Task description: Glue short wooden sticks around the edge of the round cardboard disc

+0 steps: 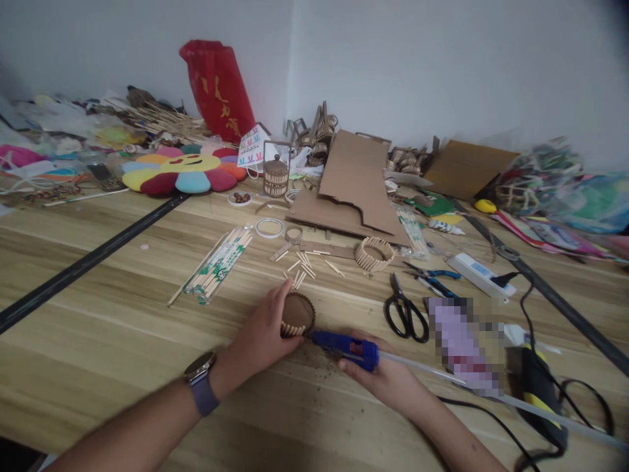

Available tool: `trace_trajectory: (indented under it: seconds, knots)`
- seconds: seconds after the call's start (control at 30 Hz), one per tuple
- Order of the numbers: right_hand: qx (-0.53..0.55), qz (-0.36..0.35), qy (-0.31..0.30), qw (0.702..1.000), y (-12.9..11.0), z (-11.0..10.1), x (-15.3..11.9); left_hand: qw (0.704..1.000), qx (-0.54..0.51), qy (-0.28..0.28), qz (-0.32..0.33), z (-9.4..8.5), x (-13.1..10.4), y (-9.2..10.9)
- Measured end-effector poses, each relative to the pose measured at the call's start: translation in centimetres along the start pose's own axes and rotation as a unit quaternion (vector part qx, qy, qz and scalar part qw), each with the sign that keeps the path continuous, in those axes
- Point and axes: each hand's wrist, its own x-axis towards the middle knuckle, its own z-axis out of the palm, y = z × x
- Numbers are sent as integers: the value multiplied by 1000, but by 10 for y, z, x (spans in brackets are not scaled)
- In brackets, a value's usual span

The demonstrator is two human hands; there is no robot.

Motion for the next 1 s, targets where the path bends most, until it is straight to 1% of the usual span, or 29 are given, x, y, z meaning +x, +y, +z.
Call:
trace_trajectory:
  seconds: [0.13, 0.3, 0.43, 0.5, 0.57, 0.6, 0.63, 0.67, 0.73, 0.8, 0.83, 0.87, 0.93, 1.0]
  knots:
    - [-1, 5, 11, 1000, 2, 2, -1, 1000, 3, 6, -2, 0, 0, 1]
    - [-9, 1, 18, 1000, 3, 3, -2, 1000, -5, -2, -7, -1, 1, 1]
    - [12, 3, 20, 1000, 0, 3, 0, 1000, -2, -2, -6, 0, 0, 1]
    - [25, 25, 33, 999, -1, -1, 2, 1000, -3, -5, -7, 0, 0, 1]
    - [44, 63, 46, 996, -2, -8, 4, 1000, -7, -9, -7, -1, 0, 1]
    - [59, 80, 41, 994, -2, -13, 5, 1000, -10, -11, -7, -1, 0, 1]
    - [79, 95, 27, 992, -2, -19, 5, 1000, -11, -12, -7, -1, 0, 1]
    - [102, 107, -2, 989, -2, -25, 6, 1000, -12, -13, -7, -1, 0, 1]
    - [155, 125, -94, 975, -1, -37, 6, 1000, -13, -10, -8, -1, 0, 1]
    - [201, 149, -186, 950, -1, -46, 5, 1000, -13, -5, -6, -1, 0, 0]
    - [215, 164, -216, 938, 0, -49, 5, 1000, -13, -4, -5, -1, 0, 0]
    - [220, 178, -235, 930, 1, -50, 5, 1000, -14, -3, -5, -1, 0, 0]
    - [206, 197, -244, 927, 2, -51, 5, 1000, -14, -5, -5, -1, 0, 0]
    - [162, 186, -237, 940, 4, -51, 6, 1000, -13, -7, -9, -1, 0, 0]
